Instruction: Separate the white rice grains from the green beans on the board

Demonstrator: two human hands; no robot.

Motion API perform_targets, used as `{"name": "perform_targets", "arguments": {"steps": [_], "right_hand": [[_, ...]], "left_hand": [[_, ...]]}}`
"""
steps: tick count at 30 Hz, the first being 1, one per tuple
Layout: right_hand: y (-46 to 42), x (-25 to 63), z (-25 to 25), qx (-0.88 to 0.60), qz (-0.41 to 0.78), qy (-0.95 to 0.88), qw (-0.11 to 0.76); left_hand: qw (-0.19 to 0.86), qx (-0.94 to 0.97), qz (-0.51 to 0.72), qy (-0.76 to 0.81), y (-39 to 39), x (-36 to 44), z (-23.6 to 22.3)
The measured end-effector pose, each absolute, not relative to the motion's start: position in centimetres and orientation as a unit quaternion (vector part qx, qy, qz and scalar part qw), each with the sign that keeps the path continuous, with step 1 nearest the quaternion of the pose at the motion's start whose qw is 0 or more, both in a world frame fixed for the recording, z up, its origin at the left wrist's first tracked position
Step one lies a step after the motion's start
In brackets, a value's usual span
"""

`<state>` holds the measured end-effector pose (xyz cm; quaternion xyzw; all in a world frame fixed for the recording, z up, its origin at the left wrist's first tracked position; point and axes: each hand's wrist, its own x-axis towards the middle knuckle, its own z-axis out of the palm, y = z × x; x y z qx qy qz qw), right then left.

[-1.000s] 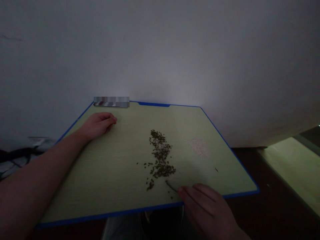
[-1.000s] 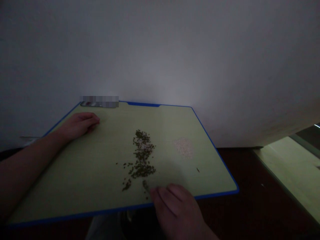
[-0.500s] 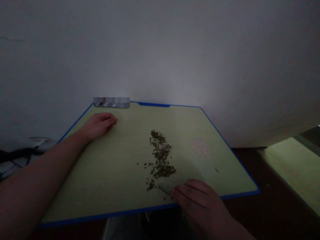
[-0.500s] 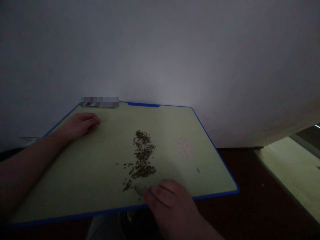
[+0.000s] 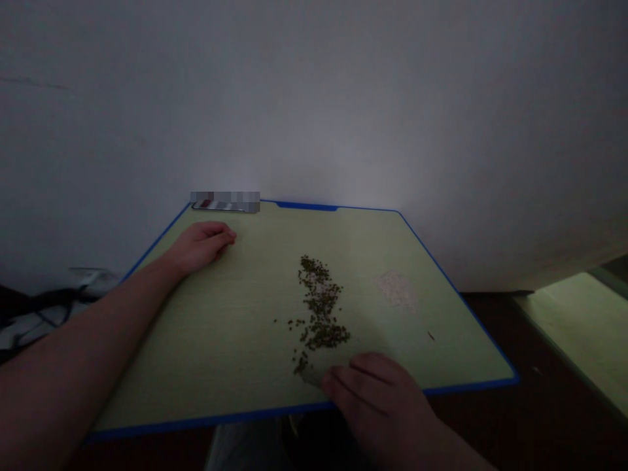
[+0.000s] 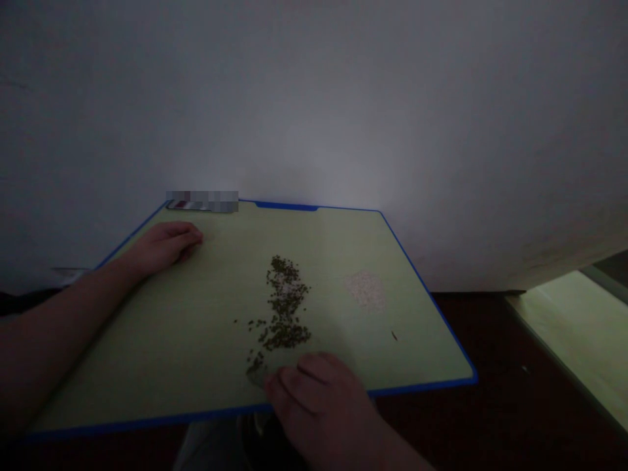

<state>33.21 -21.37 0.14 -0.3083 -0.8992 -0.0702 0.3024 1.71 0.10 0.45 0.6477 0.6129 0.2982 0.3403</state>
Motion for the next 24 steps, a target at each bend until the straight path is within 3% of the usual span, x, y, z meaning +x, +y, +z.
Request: {"name": "perform_targets", "arguments": {"steps": [5, 24], "right_hand": [[-21.46, 33.06, 0.04, -0.301, -0.088, -0.888, 0.337], [-21.03, 32.94, -0.12, -0.288, -0.056, -0.903, 0.313]], "left_hand": [[0.339, 0.637, 0.303, 0.622, -0.05, 1.8, 0.57], [0.335, 0.646, 0.3, 0.616, -0.2, 1.97, 0.85]]}}
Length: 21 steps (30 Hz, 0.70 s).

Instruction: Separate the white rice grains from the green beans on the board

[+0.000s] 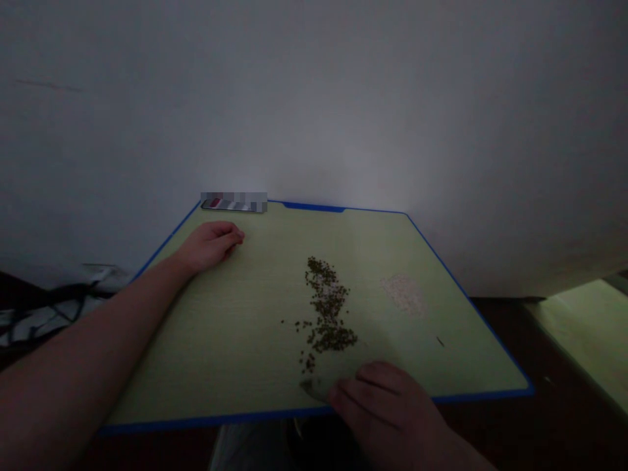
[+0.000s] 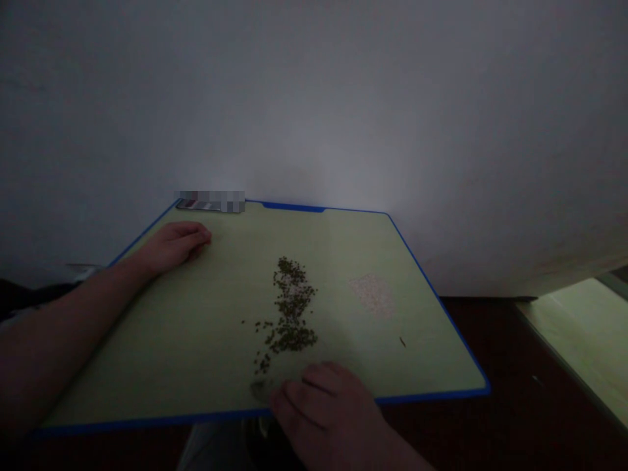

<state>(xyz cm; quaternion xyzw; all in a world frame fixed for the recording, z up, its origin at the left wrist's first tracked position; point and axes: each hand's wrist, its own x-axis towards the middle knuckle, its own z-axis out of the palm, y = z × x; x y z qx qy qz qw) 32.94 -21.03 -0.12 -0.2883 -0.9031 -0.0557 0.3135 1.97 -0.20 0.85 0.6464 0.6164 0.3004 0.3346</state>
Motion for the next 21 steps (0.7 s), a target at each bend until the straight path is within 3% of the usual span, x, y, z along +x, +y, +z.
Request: {"name": "perform_targets", "arguments": {"steps": [21], "right_hand": [[-20.76, 32.98, 0.18, -0.266, -0.028, -0.923, 0.276]], "left_hand": [[0.338, 0.635, 0.307, 0.623, -0.16, 1.89, 0.74]]}}
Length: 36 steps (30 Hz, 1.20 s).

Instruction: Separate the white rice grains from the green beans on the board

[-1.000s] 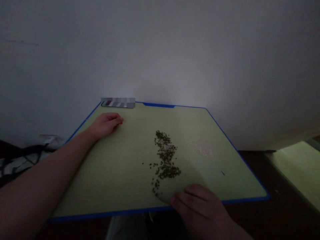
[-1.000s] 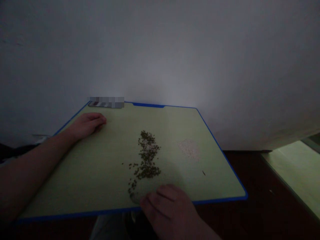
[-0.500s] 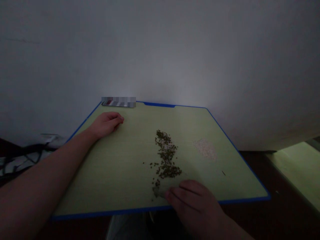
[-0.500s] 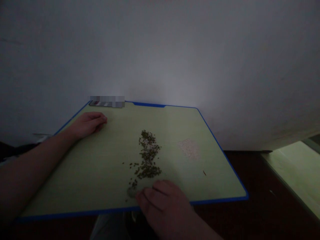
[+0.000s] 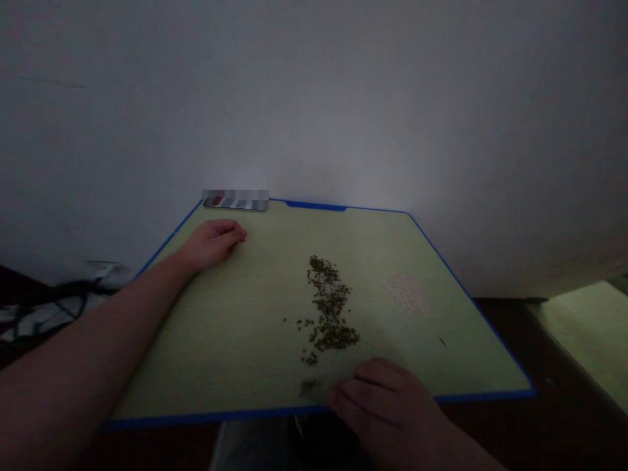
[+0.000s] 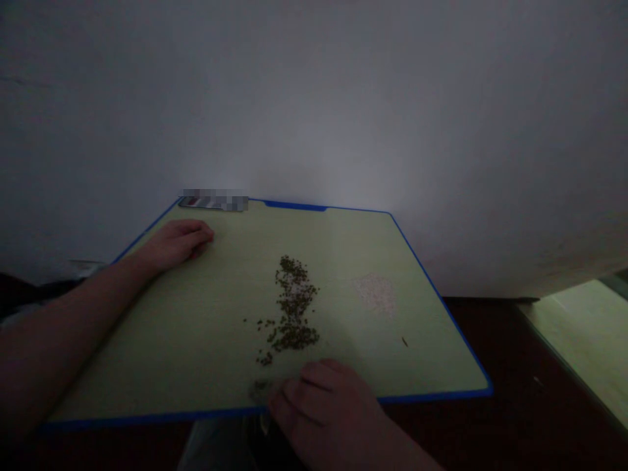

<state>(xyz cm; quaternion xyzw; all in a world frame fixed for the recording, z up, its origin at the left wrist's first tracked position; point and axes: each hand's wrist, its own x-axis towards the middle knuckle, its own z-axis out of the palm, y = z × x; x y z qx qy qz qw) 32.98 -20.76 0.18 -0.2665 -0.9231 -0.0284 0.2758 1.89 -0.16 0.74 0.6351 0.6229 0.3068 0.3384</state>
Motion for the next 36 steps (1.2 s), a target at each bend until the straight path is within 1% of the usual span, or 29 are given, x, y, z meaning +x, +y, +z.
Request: {"name": "perform_targets", "arguments": {"steps": [4, 7, 13, 16, 19, 23, 26, 29, 32, 36], "right_hand": [[-20.6, 32.4, 1.2, -0.27, -0.031, -0.911, 0.311], [-20.7, 31.0, 1.0, -0.237, -0.035, -0.914, 0.328], [-21.3, 29.8, -1.5, -0.193, -0.04, -0.943, 0.268], [-21.8, 30.8, -1.8, -0.217, -0.042, -0.937, 0.269], [-22.3, 32.4, -1.0, -0.248, -0.042, -0.926, 0.282], [-22.7, 34.4, 0.9, -0.256, -0.073, -0.926, 0.267], [-22.7, 35.4, 2.3, -0.266, -0.081, -0.916, 0.289], [-22.0, 35.8, 2.7, -0.309, -0.076, -0.903, 0.287], [-21.1, 35.7, 2.0, -0.343, -0.046, -0.902, 0.256], [-20.4, 35.3, 1.1, -0.344, 0.05, -0.901, 0.259]], "left_hand": [[0.339, 0.638, 0.304, 0.621, 0.0, 1.7, 0.5], [0.341, 0.635, 0.305, 0.623, 0.0, 1.8, 0.6], [0.35, 0.633, 0.309, 0.617, -0.1, 1.8, 0.7], [0.347, 0.633, 0.309, 0.619, -0.1, 1.8, 0.7], [0.341, 0.636, 0.308, 0.62, -0.3, 2.0, 0.9], [0.348, 0.627, 0.309, 0.625, -0.4, 2.2, 1.1], [0.341, 0.632, 0.31, 0.623, -0.3, 2.0, 0.9], [0.33, 0.648, 0.301, 0.616, 0.0, 1.7, 0.6], [0.335, 0.653, 0.302, 0.609, 0.2, 1.6, 0.4], [0.346, 0.641, 0.301, 0.615, 0.0, 1.7, 0.4]]}}
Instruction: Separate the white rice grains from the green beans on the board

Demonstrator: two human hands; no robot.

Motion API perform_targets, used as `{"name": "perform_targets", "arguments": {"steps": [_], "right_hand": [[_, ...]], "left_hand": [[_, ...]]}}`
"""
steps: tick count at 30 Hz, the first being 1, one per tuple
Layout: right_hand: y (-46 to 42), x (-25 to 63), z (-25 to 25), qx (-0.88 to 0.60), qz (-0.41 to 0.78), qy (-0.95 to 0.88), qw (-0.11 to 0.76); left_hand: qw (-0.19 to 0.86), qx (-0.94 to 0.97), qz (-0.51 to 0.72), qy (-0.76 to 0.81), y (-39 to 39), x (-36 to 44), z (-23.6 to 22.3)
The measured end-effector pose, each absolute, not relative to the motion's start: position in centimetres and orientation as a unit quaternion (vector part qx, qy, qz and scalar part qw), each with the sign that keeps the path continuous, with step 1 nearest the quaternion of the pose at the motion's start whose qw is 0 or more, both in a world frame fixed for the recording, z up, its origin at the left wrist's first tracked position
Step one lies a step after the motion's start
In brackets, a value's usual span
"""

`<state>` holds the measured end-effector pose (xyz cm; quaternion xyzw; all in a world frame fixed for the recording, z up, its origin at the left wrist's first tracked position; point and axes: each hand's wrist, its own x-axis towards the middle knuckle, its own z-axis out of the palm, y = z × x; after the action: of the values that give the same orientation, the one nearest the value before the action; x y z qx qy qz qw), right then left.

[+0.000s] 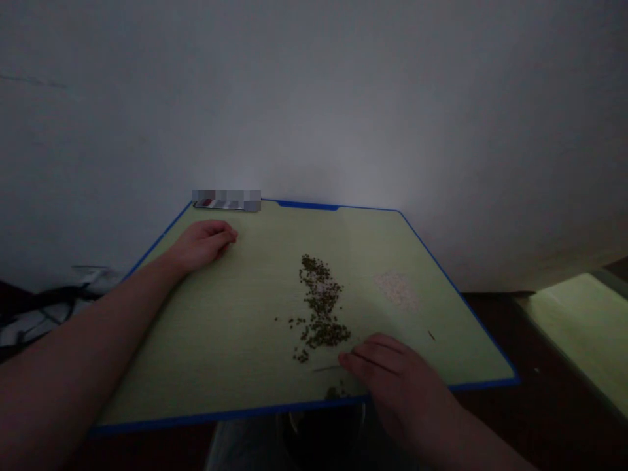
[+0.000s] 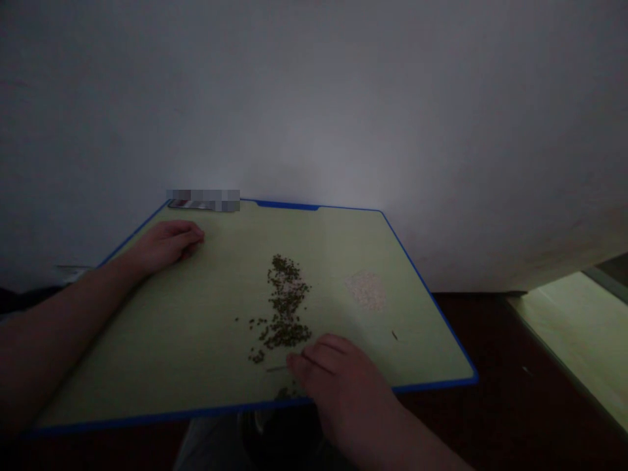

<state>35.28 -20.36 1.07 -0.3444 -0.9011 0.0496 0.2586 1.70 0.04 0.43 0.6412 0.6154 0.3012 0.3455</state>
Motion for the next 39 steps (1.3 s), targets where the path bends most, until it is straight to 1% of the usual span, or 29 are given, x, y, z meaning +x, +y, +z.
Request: {"name": "perform_targets", "arguments": {"steps": [5, 8, 11, 16, 29, 32, 34, 37, 39], "right_hand": [[-20.0, 34.9, 1.5, -0.376, 0.172, -0.872, 0.263], [-19.5, 34.7, 1.9, -0.418, 0.241, -0.844, 0.233], [-19.1, 34.6, 2.1, -0.459, 0.283, -0.819, 0.194], [-19.2, 34.8, 2.1, -0.488, 0.313, -0.797, 0.171], [-19.6, 35.1, 1.9, -0.485, 0.33, -0.792, 0.169], [-20.6, 35.4, 2.0, -0.478, 0.306, -0.8, 0.192], [-21.6, 35.7, 2.0, -0.466, 0.249, -0.812, 0.248], [-22.8, 35.6, 1.5, -0.414, 0.071, -0.847, 0.327], [-23.2, 35.2, 1.0, -0.37, -0.039, -0.866, 0.334]], "left_hand": [[0.334, 0.648, 0.297, 0.617, -0.2, 1.9, 0.6], [0.333, 0.641, 0.301, 0.623, -0.2, 1.9, 0.7], [0.332, 0.637, 0.306, 0.625, -0.2, 2.0, 0.9], [0.329, 0.635, 0.309, 0.627, -0.4, 2.3, 1.2], [0.329, 0.641, 0.311, 0.62, 0.1, 1.8, 0.4], [0.325, 0.644, 0.309, 0.62, 0.1, 1.8, 0.4], [0.325, 0.646, 0.309, 0.618, 0.2, 1.7, 0.3], [0.333, 0.644, 0.311, 0.614, 0.4, 1.5, 0.0], [0.336, 0.642, 0.314, 0.614, 0.4, 1.4, -0.1]]}}
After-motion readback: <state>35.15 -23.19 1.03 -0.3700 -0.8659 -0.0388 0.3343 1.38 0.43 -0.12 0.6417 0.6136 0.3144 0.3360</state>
